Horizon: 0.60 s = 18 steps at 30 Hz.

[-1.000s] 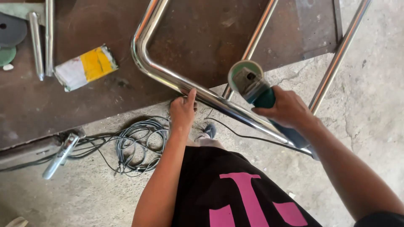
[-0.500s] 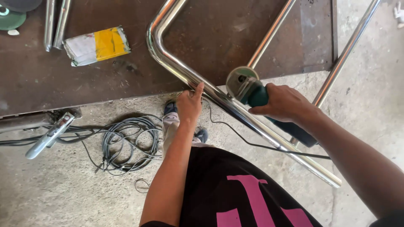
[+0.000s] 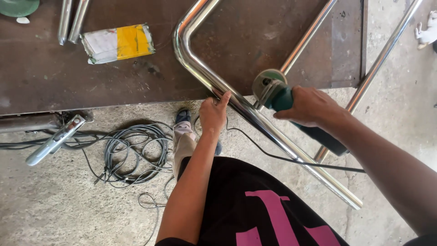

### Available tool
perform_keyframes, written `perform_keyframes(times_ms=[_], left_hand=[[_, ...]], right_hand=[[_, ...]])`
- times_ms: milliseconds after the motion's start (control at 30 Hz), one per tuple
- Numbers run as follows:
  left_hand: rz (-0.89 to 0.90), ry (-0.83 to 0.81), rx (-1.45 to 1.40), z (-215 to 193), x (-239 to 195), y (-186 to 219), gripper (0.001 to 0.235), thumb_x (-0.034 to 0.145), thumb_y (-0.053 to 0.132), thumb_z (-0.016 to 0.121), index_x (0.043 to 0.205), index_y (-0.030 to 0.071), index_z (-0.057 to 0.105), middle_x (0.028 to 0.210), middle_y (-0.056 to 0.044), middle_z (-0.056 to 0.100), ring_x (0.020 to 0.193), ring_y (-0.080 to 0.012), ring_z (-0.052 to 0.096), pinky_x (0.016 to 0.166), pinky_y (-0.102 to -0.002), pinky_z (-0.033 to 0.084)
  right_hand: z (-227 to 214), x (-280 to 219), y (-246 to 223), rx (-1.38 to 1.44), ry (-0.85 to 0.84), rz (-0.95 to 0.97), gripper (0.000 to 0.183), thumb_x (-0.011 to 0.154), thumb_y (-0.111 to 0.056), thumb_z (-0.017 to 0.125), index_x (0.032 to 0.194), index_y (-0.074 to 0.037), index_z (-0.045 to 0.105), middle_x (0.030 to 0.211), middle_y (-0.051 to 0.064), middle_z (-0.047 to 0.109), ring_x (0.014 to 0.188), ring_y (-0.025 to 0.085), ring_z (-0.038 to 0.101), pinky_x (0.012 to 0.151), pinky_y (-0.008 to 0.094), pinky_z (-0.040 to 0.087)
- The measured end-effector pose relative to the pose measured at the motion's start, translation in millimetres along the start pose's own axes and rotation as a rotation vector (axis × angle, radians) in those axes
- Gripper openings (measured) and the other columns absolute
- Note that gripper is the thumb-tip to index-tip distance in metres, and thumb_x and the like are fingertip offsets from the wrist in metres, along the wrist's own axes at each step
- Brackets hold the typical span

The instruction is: Use an angle grinder to smooth and polish the joints and surfaces of a stainless steel frame.

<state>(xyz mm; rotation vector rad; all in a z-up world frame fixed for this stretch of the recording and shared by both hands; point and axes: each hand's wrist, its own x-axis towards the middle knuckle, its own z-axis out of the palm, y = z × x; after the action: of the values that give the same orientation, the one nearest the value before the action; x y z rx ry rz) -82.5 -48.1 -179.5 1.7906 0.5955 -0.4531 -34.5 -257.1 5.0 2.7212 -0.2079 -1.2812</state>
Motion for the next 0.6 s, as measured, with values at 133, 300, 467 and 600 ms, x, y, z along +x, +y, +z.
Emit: perform_keyframes(times_ms=[133,300,467,600], left_hand=[[0.0,-0.001,-0.01,-2,1,0,0.073,0.083,0.077,0.066,0.091,0.005,0.074,0.09,-0.021,0.073,0.1,-0.044,0.071,0.089,-0.054,0.058],[0.045,0.005,0.033,0,4,-6,0.078,0.086,0.08,0.062,0.098,0.004,0.072,0.093,-0.022,0.071,0.1,-0.0443,0.071,0.086,-0.056,0.059],[0.064,0.016,0.065,-5,-6,8,0.082,0.086,0.08,0.06,0.1,0.0,0.071,0.098,-0.028,0.07,0.104,-0.0494,0.069,0.09,-0.061,0.057],[0.062,-0.002,0.041,-7,-17,18,0.083,0.091,0.077,0.058,0.108,-0.004,0.067,0.103,-0.03,0.068,0.11,-0.0513,0.066,0.091,-0.064,0.056]], right_hand=[[0,-15,-6,0.021,-0.013,-0.003,0.079,0.07,-0.072,0.073,0.114,-0.006,0.066,0.108,0.023,0.074,0.107,0.044,0.071,0.089,0.052,0.057],[5,-20,3,0.149,0.015,0.002,0.073,0.078,-0.062,0.077,0.118,-0.003,0.064,0.105,0.024,0.074,0.104,0.045,0.072,0.089,0.051,0.057],[9,-18,12,0.152,0.025,-0.029,0.076,0.078,-0.065,0.075,0.12,-0.003,0.062,0.105,0.023,0.074,0.105,0.044,0.072,0.089,0.051,0.056],[27,-15,21,0.177,0.035,-0.041,0.075,0.075,-0.067,0.077,0.119,-0.007,0.062,0.107,0.021,0.074,0.104,0.043,0.073,0.088,0.051,0.057]])
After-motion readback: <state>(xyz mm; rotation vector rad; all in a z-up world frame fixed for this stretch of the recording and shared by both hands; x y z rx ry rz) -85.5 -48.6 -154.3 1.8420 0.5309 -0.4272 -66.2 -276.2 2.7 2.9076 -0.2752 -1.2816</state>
